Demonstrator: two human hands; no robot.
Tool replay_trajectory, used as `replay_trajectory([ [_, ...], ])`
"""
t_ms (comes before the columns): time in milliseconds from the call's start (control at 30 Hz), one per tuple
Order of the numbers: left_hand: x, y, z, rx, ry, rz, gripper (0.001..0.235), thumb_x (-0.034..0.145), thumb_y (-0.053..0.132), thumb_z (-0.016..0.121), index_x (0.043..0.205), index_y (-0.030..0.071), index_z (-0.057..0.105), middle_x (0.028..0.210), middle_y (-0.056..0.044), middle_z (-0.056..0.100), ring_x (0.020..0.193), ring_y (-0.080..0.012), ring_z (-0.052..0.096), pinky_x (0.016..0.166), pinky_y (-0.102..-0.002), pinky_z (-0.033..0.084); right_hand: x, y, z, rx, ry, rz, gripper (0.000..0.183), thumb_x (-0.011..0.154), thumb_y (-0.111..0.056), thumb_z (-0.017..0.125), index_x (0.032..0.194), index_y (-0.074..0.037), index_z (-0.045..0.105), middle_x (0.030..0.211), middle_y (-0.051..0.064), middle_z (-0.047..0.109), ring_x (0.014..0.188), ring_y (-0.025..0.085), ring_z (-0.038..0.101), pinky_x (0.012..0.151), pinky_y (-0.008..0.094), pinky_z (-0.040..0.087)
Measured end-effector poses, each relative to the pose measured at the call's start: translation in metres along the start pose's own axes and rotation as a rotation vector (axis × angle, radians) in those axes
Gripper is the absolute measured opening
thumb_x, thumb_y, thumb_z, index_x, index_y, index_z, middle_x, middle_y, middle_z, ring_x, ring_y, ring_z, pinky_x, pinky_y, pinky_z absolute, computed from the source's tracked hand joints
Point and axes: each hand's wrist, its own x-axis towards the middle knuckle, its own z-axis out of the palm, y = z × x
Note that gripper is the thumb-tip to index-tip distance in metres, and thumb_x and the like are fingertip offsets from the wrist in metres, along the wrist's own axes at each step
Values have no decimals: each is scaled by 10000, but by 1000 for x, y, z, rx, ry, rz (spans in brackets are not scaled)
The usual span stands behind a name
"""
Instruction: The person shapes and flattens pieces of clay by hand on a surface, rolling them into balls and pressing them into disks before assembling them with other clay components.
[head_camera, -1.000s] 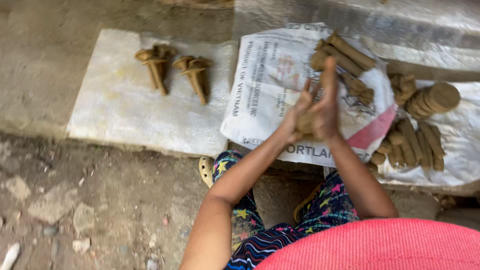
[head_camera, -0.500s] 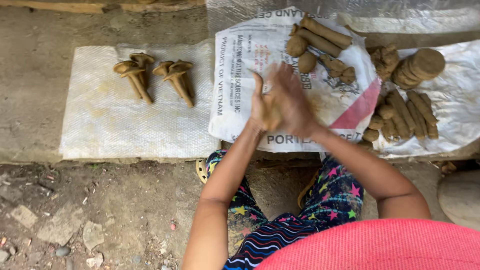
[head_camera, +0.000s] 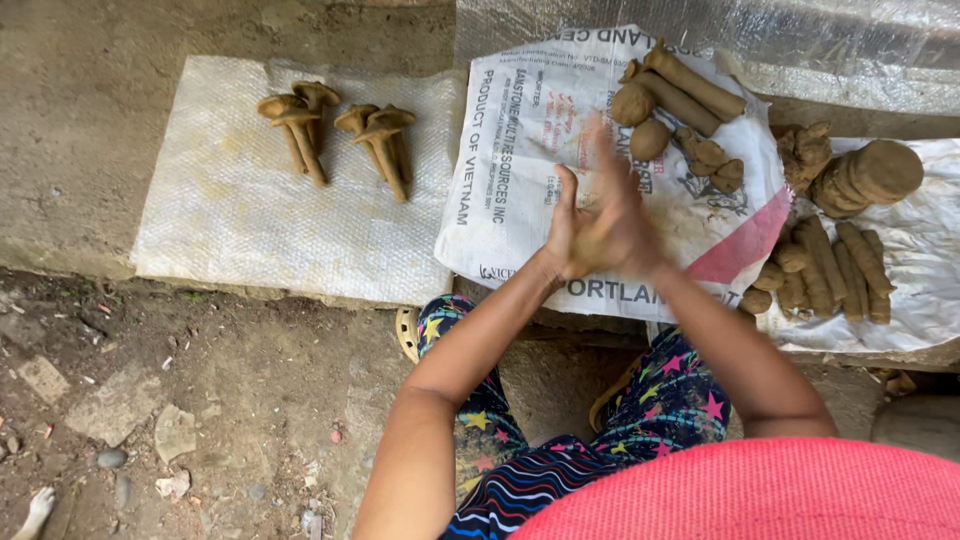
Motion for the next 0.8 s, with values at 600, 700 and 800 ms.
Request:
replay_trajectory([
  [600,-3,21,22,-357,217,255,904,824,826,274,1595,368,162,1679,-18,219,1538,-340,224,1203,-606,245,-20,79,16,-166,293,-237,312,1093,-493,540,1125,-289,774,1293,-35,753,1430,154,655,1252,511,409],
  [700,9,3,1,-316,-10,384,888,1032,760,362,1674,153,278,1694,-120,335,1540,-294,350,1227,-485,391,0,70,23,-409,348,-182,567,1066,-629,319,1424,-268,567,1516,67,516,1515,284,373,1259,614,130],
  [800,20,-3,-29,-216,184,394,667,1046,569,493,1503,84,459,1483,-205,521,1311,-309,584,1046,-445,560,3,51,15,-623,349,-238,784,1037,-719,120,1668,-276,264,1735,112,146,1612,370,11,1233,640,-123],
])
